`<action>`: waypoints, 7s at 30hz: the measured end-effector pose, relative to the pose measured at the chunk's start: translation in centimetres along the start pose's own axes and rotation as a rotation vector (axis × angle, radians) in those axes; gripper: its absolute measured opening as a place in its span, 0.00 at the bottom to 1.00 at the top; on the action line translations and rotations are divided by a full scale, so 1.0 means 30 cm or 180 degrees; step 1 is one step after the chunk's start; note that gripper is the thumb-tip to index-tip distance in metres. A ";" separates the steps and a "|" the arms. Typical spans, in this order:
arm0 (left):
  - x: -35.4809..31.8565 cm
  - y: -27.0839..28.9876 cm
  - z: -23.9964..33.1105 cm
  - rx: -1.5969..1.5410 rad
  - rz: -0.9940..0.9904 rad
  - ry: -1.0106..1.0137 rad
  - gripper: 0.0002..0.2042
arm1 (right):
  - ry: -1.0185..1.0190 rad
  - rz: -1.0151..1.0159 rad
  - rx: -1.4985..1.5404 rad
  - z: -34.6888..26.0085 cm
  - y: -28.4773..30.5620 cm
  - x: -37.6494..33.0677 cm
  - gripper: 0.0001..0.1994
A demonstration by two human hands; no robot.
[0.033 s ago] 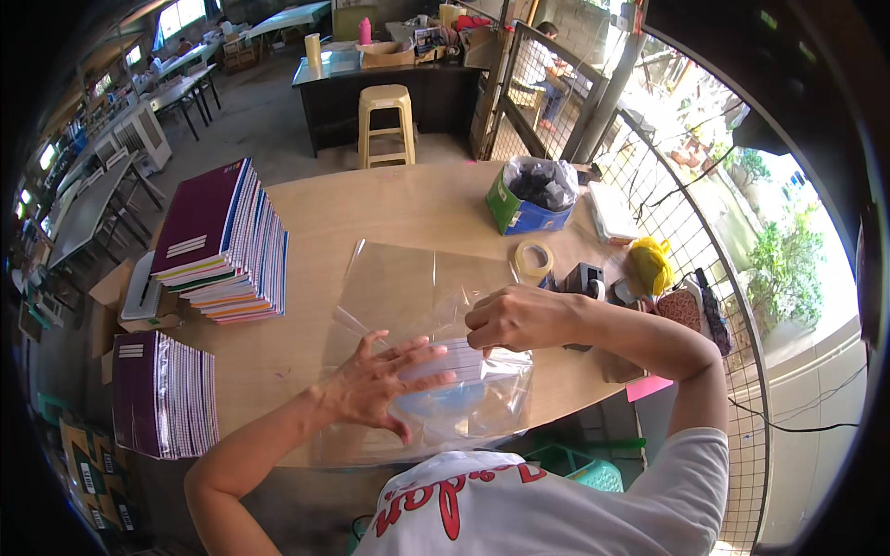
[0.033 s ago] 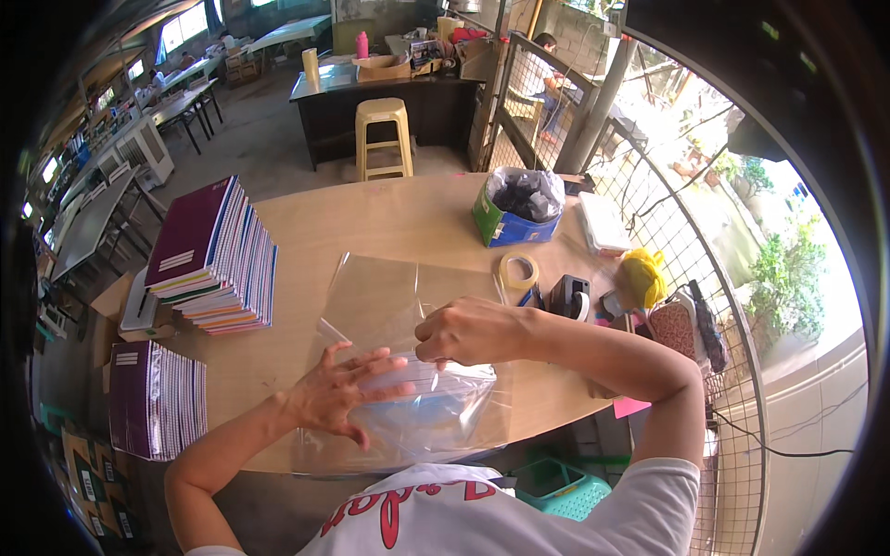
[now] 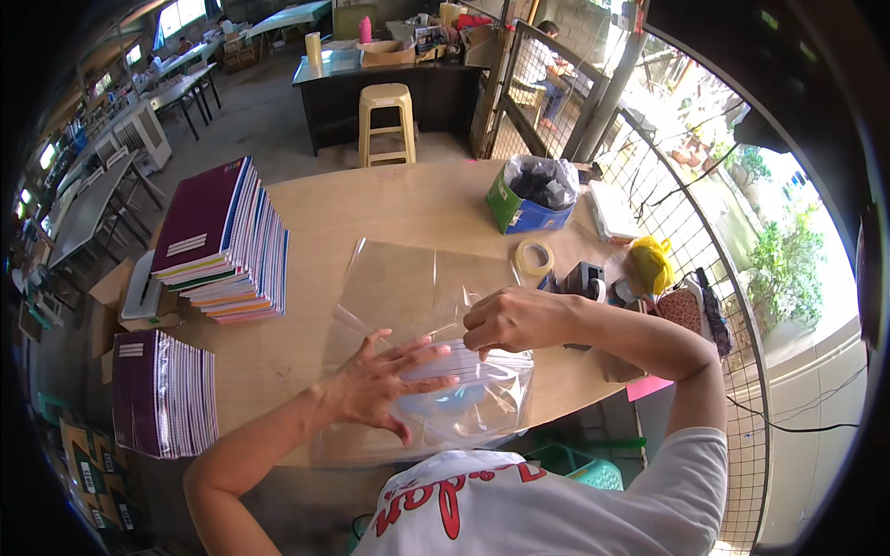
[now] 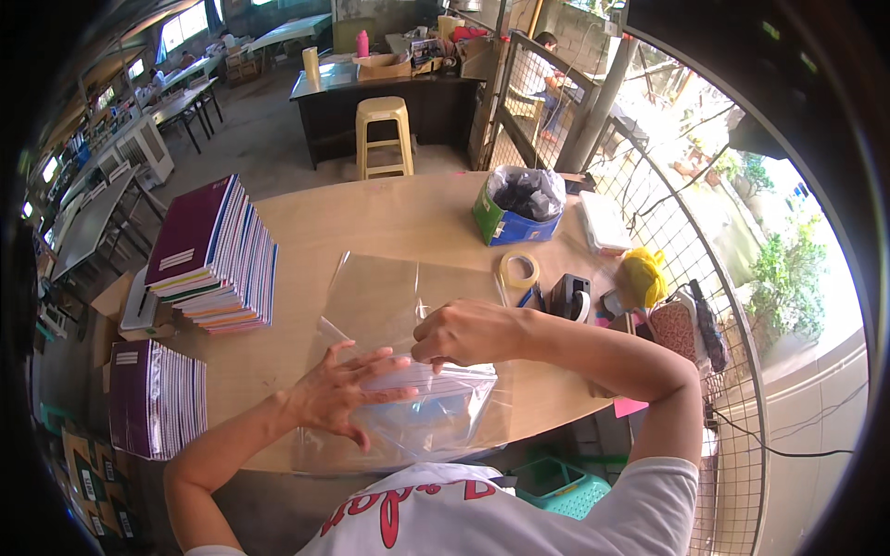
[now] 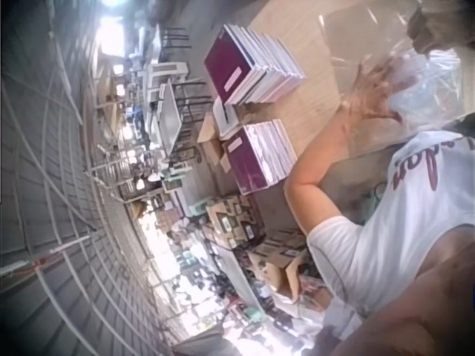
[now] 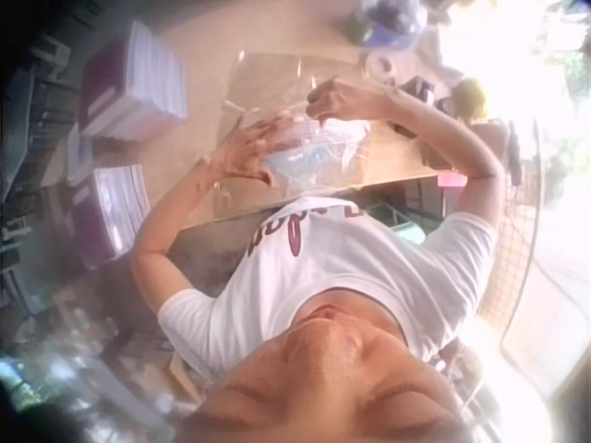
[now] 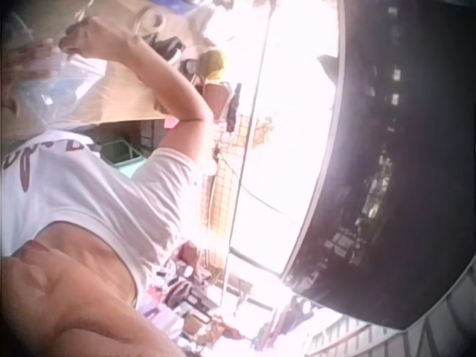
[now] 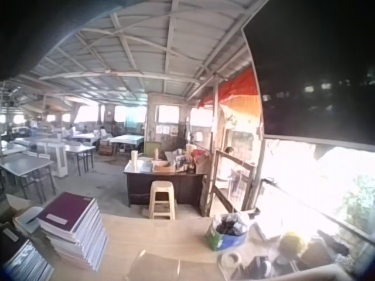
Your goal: The person packages stacks of colorful notebooks into large plastic sheets by hand, using adhesive tape to secure the bundles.
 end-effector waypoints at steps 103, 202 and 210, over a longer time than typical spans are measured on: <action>0.049 0.384 -0.377 -0.3935 0.2341 0.1913 0.34 | -0.0406 0.3330 0.0761 -0.144 0.016 -0.367 0.17; 0.052 -0.057 -0.223 -0.3943 0.1478 0.2262 0.22 | -0.0473 0.3195 0.0059 0.083 -0.303 -0.331 0.14; 0.054 -0.025 -0.198 -0.1694 0.1017 0.1303 0.28 | 0.0169 0.3138 -0.0937 0.109 -0.381 -0.331 0.17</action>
Point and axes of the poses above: each hand's wrist, its own x-axis towards the middle knuckle, its own y-axis out of the back of the hand, z = x × y, the point moved 10 cm from there along x, towards the middle knuckle, and after that the axes turned 15 degrees about x, right-handed, at the moved point
